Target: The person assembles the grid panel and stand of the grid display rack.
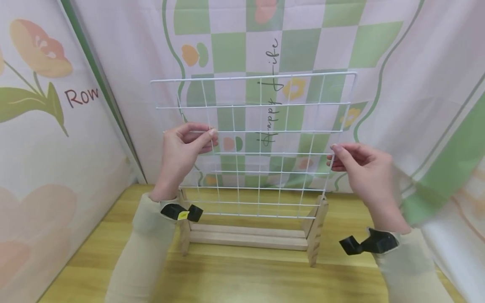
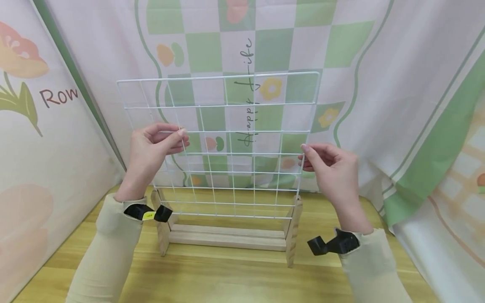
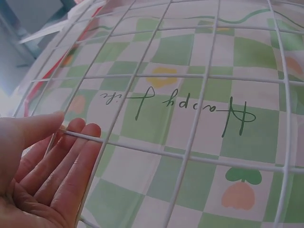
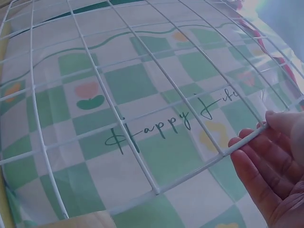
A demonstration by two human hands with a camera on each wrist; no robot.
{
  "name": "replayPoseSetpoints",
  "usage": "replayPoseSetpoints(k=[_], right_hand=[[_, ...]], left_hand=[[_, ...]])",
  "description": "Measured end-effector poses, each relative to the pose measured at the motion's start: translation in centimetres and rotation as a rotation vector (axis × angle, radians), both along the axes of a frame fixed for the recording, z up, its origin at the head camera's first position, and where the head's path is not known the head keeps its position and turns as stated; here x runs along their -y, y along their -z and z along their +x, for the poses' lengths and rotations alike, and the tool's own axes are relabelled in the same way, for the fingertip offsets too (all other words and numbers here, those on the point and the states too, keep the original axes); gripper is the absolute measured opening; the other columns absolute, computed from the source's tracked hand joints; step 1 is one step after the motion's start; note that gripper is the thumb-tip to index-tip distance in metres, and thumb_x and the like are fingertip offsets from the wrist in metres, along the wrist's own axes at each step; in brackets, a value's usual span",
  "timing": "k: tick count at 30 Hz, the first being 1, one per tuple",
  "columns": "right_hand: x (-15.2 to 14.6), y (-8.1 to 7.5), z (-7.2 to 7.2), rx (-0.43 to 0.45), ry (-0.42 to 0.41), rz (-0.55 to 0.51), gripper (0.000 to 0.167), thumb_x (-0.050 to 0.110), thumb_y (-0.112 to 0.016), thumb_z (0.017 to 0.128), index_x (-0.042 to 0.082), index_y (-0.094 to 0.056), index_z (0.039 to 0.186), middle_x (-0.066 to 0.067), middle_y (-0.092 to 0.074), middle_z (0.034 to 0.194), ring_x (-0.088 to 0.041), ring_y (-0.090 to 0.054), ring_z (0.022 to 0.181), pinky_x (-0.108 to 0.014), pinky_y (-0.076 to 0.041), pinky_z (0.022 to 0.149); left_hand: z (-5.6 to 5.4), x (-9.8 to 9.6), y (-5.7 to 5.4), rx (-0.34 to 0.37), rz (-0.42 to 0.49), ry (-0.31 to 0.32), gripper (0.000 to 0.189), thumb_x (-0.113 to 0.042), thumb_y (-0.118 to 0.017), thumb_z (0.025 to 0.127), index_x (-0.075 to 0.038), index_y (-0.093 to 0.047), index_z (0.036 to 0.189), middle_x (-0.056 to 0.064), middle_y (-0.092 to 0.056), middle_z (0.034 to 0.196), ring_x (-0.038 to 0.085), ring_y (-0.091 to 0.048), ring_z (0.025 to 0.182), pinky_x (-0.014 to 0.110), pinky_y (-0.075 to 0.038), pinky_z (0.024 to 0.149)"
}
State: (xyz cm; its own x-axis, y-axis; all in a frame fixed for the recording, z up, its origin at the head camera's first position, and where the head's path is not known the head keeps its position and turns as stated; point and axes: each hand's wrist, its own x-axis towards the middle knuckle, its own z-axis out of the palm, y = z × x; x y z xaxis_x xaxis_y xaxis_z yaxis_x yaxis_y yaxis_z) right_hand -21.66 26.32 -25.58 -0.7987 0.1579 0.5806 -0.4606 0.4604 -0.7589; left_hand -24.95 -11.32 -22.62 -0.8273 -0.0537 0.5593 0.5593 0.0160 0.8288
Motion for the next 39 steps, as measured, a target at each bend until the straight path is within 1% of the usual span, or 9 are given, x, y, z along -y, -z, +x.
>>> replayPoseSetpoints(k=[4, 7, 11, 15, 19, 23, 28, 32, 39], right_hand=[[0.2, 0.1, 0.3, -0.002, 0.024, 0.018, 0.033, 0.029, -0.069, 0.099, -0.001, -0.072, 0.112, -0.001, -0.076, 0.090, -0.010, -0.072, 0.073, -0.021, -0.060, 0.068], [0.3, 0.3, 0.4, -0.006, 0.025, 0.022, 0.032, 0.028, -0.069, 0.099, -0.001, -0.072, 0.111, -0.003, -0.076, 0.091, -0.011, -0.073, 0.073, -0.022, -0.061, 0.067], [0.4, 0.5, 0.6, -0.025, 0.015, 0.029, 0.030, 0.026, -0.069, 0.099, -0.001, -0.073, 0.109, -0.003, -0.076, 0.089, -0.011, -0.073, 0.072, -0.021, -0.061, 0.067], [0.5, 0.6, 0.6, -0.039, 0.002, 0.031, 0.029, 0.025, -0.069, 0.100, -0.002, -0.073, 0.109, -0.006, -0.076, 0.091, -0.011, -0.073, 0.072, -0.021, -0.061, 0.067], [0.4, 0.6, 0.5, -0.051, -0.001, 0.028, 0.029, 0.023, -0.068, 0.100, -0.003, -0.073, 0.109, -0.006, -0.076, 0.089, -0.011, -0.072, 0.070, -0.022, -0.061, 0.066], [0.4, 0.6, 0.6, -0.042, 0.005, 0.023, 0.028, 0.024, -0.069, 0.100, -0.003, -0.073, 0.108, -0.006, -0.075, 0.087, -0.012, -0.072, 0.070, -0.022, -0.061, 0.066], [0.4, 0.8, 0.6, -0.029, 0.005, 0.028, 0.029, 0.025, -0.069, 0.100, -0.002, -0.072, 0.108, -0.004, -0.076, 0.086, -0.012, -0.072, 0.070, -0.022, -0.061, 0.066], [0.4, 1.1, 0.6, -0.050, -0.001, 0.019, 0.029, 0.023, -0.069, 0.100, -0.005, -0.072, 0.107, -0.003, -0.075, 0.085, -0.012, -0.072, 0.069, -0.023, -0.061, 0.066], [0.5, 1.4, 0.6, -0.057, 0.014, 0.017, 0.028, 0.022, -0.069, 0.100, -0.004, -0.072, 0.107, -0.010, -0.075, 0.087, -0.011, -0.072, 0.069, -0.022, -0.061, 0.066]], left_hand=[[0.3, 0.3, 0.2, -0.018, -0.007, 0.019, 0.028, -0.018, -0.079, 0.092, -0.002, -0.074, 0.114, 0.014, -0.076, 0.094, 0.030, -0.075, 0.083, 0.036, -0.063, 0.076], [0.9, 0.9, 0.5, -0.044, -0.036, -0.017, 0.034, -0.022, -0.081, 0.091, -0.007, -0.073, 0.121, 0.012, -0.077, 0.096, 0.030, -0.075, 0.084, 0.036, -0.063, 0.076], [2.1, 2.4, 0.9, -0.091, -0.061, -0.163, 0.035, -0.025, -0.084, 0.088, -0.011, -0.075, 0.119, 0.008, -0.077, 0.097, 0.021, -0.075, 0.084, 0.030, -0.063, 0.076], [3.1, 4.4, 1.5, -0.136, 0.006, -0.358, 0.030, -0.021, -0.087, 0.085, -0.011, -0.078, 0.112, 0.006, -0.077, 0.097, 0.017, -0.074, 0.085, 0.024, -0.061, 0.075], [3.2, 5.7, 2.3, -0.120, 0.060, -0.456, 0.028, -0.017, -0.087, 0.085, -0.009, -0.078, 0.110, 0.007, -0.076, 0.098, 0.019, -0.072, 0.086, 0.021, -0.060, 0.076], [2.8, 6.4, 3.3, -0.044, 0.005, -0.474, 0.028, -0.021, -0.084, 0.088, -0.010, -0.077, 0.112, 0.006, -0.075, 0.098, 0.017, -0.072, 0.085, 0.021, -0.060, 0.076], [2.3, 6.6, 4.1, 0.025, -0.009, -0.437, 0.029, -0.023, -0.082, 0.090, -0.003, -0.076, 0.110, 0.008, -0.075, 0.101, 0.019, -0.073, 0.084, 0.025, -0.061, 0.075], [2.0, 6.7, 4.5, 0.034, 0.003, -0.407, 0.029, -0.022, -0.081, 0.090, 0.000, -0.075, 0.108, 0.009, -0.075, 0.100, 0.022, -0.073, 0.084, 0.027, -0.061, 0.074], [1.8, 6.9, 4.7, 0.020, -0.030, -0.392, 0.026, -0.018, -0.080, 0.091, 0.001, -0.074, 0.107, 0.008, -0.075, 0.099, 0.016, -0.073, 0.083, 0.025, -0.061, 0.074]])
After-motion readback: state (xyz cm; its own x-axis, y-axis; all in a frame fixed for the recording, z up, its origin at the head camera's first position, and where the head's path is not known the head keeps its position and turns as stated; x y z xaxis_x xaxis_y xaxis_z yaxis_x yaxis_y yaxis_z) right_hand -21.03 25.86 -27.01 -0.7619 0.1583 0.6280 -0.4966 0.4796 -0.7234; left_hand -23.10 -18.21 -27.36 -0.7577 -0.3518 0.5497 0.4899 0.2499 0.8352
